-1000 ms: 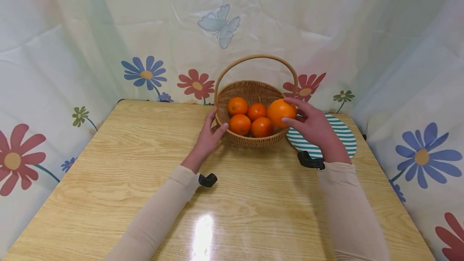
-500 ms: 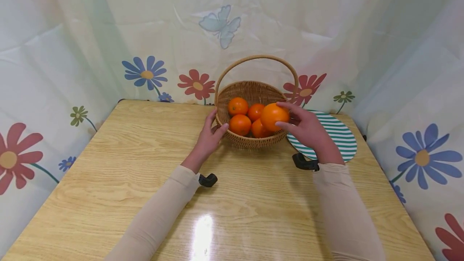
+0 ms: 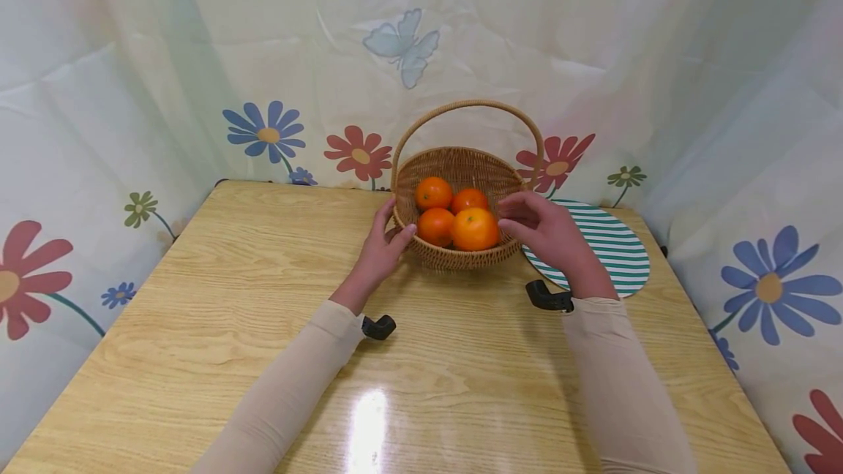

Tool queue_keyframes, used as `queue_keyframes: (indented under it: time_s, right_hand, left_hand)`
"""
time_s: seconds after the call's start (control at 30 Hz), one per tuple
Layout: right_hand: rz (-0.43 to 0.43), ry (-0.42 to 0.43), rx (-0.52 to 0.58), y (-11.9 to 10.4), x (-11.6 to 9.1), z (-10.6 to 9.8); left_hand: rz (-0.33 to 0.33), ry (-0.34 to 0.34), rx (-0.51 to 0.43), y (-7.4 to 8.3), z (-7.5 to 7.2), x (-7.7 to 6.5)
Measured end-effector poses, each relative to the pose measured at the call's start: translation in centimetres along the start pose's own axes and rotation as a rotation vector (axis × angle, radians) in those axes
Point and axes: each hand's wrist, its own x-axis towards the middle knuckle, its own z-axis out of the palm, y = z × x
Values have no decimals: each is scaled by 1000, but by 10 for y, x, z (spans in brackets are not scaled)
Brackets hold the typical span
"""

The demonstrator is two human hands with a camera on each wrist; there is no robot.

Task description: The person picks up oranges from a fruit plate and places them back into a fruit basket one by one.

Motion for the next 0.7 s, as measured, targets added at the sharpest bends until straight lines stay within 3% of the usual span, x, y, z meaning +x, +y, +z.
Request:
queue_keyframes:
  time_s: [0.7]
  right_hand:
    - [-23,48,-37,10,-3,6]
  left_hand:
    - [0,6,2,3,1,-1]
